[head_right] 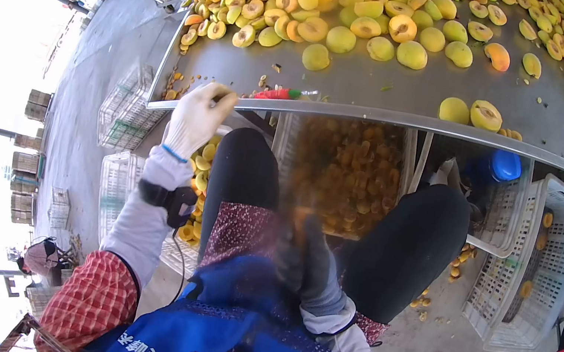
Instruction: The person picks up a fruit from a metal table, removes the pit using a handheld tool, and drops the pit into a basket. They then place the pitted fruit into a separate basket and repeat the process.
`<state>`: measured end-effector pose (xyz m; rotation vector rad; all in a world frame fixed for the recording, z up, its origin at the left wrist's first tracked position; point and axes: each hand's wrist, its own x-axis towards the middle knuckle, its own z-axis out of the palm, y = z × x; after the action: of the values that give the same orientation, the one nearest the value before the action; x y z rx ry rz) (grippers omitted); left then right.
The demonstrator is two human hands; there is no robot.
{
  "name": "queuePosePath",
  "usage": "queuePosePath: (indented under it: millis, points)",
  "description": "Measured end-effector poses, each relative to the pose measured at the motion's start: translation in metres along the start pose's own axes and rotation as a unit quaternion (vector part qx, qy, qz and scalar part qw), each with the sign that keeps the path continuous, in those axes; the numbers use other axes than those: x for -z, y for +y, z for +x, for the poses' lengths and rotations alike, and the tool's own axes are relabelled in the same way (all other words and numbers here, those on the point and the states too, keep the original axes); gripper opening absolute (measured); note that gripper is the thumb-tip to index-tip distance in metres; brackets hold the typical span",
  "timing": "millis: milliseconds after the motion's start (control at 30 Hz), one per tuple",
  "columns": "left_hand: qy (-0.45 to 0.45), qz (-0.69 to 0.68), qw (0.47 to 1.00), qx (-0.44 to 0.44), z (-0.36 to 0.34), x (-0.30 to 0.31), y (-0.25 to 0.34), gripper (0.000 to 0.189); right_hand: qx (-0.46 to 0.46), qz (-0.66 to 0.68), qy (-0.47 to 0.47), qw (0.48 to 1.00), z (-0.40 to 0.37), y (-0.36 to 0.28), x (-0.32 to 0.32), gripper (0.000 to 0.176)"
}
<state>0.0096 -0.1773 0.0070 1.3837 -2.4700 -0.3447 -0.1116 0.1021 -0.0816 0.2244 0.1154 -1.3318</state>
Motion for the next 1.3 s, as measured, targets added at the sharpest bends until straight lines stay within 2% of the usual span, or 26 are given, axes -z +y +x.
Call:
queuePosePath:
  millis: [100, 133, 167, 233, 333, 367, 400, 433, 500, 533, 567, 633, 667, 700, 767, 800, 900, 967, 1000, 1100, 1200, 1300]
  points:
    - [-0.025, 0.008, 0.999, -0.031, 0.078, -0.048, 0.055, 0.044, 0.023, 0.011, 0.067, 0.997, 0.005, -0.005, 0.010, 0.048]
    - [-0.065, 0.075, 0.994, -0.052, 0.101, -0.061, 0.072, 0.052, 0.028, 0.020, 0.090, 0.995, 0.008, -0.009, 0.011, 0.048]
    - [-0.113, 0.110, 0.986, -0.048, 0.122, -0.081, 0.077, 0.060, 0.029, 0.035, 0.084, 0.995, 0.011, -0.014, 0.012, 0.048]
    - [-0.139, 0.179, 0.974, -0.026, 0.143, -0.114, 0.080, 0.066, 0.030, 0.069, 0.073, 0.994, 0.013, -0.020, 0.014, 0.048]
    - [-0.239, 0.139, 0.961, 0.005, 0.161, -0.122, 0.077, 0.074, 0.069, 0.017, 0.113, 0.991, 0.010, -0.029, 0.011, 0.049]
    - [-0.250, 0.083, 0.964, -0.026, 0.162, -0.126, 0.065, 0.067, 0.078, -0.011, 0.132, 0.988, 0.008, -0.032, 0.008, 0.049]
    - [-0.278, -0.091, 0.956, -0.012, 0.148, -0.113, 0.067, 0.063, 0.084, -0.040, 0.149, 0.984, 0.007, -0.037, 0.003, 0.048]
    - [-0.296, -0.262, 0.919, 0.005, 0.123, -0.092, 0.075, 0.059, 0.090, -0.069, 0.164, 0.980, 0.007, -0.041, -0.003, 0.048]
    - [-0.288, -0.346, 0.893, 0.003, 0.079, -0.058, 0.090, 0.054, 0.135, -0.120, 0.254, 0.950, 0.010, -0.042, -0.021, 0.045]
    - [-0.317, -0.406, 0.856, 0.033, 0.054, -0.045, 0.092, 0.060, 0.151, -0.148, 0.297, 0.931, 0.012, -0.041, -0.026, 0.044]
    - [-0.341, -0.464, 0.815, 0.062, 0.031, -0.035, 0.092, 0.065, 0.180, -0.216, 0.261, 0.923, 0.015, -0.041, -0.026, 0.044]
    - [-0.361, -0.585, 0.724, 0.061, -0.009, -0.033, 0.086, 0.070, 0.239, -0.346, 0.181, 0.889, 0.021, -0.037, -0.026, 0.044]
    - [-0.349, -0.627, 0.694, 0.065, -0.026, -0.038, 0.085, 0.071, 0.268, -0.392, 0.197, 0.858, 0.024, -0.030, -0.033, 0.050]
    - [-0.337, -0.666, 0.661, 0.068, -0.041, -0.041, 0.086, 0.073, 0.335, -0.505, 0.183, 0.774, 0.023, -0.029, -0.033, 0.049]
    - [-0.284, -0.688, 0.663, 0.072, -0.059, -0.040, 0.089, 0.065, 0.444, -0.694, 0.136, 0.550, 0.023, -0.026, -0.030, 0.048]
    - [-0.262, -0.698, 0.661, 0.087, -0.067, -0.042, 0.086, 0.062, 0.375, -0.669, 0.167, 0.619, 0.021, -0.018, -0.033, 0.038]
    - [-0.207, -0.698, 0.677, 0.108, -0.089, -0.035, 0.096, 0.050, 0.314, -0.733, 0.150, 0.585, 0.010, -0.017, -0.051, 0.031]
    - [-0.188, -0.691, 0.685, 0.134, -0.097, -0.030, 0.100, 0.045, 0.344, -0.748, 0.161, 0.544, 0.008, -0.009, -0.051, 0.030]
    - [-0.160, -0.679, 0.707, 0.117, -0.101, -0.030, 0.101, 0.041, 0.359, -0.755, 0.166, 0.523, 0.006, -0.005, -0.052, 0.030]
    - [-0.159, -0.647, 0.740, 0.098, -0.111, -0.019, 0.101, 0.040, 0.338, -0.749, 0.179, 0.541, 0.001, 0.001, -0.059, 0.027]
    - [-0.160, -0.582, 0.792, 0.089, -0.114, -0.013, 0.099, 0.036, 0.294, -0.795, 0.164, 0.504, -0.003, 0.002, -0.059, 0.036]
    - [-0.165, -0.552, 0.811, 0.106, -0.117, -0.011, 0.097, 0.029, 0.296, -0.764, 0.146, 0.555, -0.002, 0.014, -0.041, 0.043]
